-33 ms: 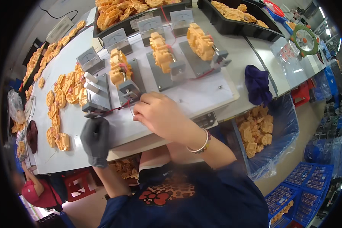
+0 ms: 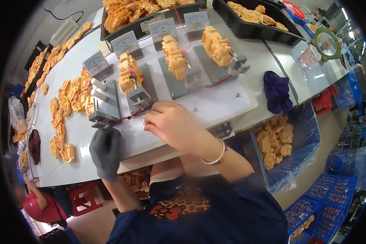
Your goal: The recorder is assembling small electrical components using a testing jig and wiring.
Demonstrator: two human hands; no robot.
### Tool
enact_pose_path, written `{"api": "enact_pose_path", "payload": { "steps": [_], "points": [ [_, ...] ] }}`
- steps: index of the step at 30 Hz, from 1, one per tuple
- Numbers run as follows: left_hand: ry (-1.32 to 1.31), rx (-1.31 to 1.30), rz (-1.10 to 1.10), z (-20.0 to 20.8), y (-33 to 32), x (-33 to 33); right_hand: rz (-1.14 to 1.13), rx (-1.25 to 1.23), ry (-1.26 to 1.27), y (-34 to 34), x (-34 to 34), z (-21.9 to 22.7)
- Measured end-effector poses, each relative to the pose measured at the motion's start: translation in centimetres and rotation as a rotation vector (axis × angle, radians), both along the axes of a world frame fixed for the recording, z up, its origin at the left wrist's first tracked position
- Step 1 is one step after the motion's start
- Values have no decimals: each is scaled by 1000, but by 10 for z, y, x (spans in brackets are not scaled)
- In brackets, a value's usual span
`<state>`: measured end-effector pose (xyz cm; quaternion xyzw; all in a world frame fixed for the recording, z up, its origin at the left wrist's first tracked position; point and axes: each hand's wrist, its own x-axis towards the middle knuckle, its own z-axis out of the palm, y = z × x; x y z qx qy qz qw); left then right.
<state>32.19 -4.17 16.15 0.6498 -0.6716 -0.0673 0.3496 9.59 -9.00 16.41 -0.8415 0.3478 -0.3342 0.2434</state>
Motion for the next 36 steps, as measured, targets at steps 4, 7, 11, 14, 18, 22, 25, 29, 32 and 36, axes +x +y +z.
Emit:
{"api": "enact_pose_path", "payload": {
  "steps": [4, 7, 11, 14, 18, 22, 25, 29, 32, 36],
  "points": [
    [46, -8, 22, -3, 1, -1, -108, -58, -79, 1, 4, -5],
    [41, -37, -18, -3, 0, 0, -138, -95, -78, -2, 2, -3],
    [84, -35, -66, -3, 0, 3, -85, -45, -143, -2, -2, -1],
    [92, -47, -50, -2, 1, 1, -106, -68, -161, 1, 1, -1],
    [49, -221, -226, 9, 7, -1, -117, -55, -141, 2, -2, -1],
    [202, -340, -517, 52, -1, -17, -145, 100, -327, 9, -2, -4],
    [-8, -217, -462, 96, -44, -32, -134, 131, -412, 9, -4, -6],
    [-260, 291, -626, 108, -109, -29, -105, 160, -383, 8, -1, -1],
    [-390, 574, -525, 110, -132, -38, -87, 131, -358, 6, -1, 0],
    [-282, 489, -476, 102, -133, -39, -64, 92, -347, 4, -5, -3]
  ]
}}
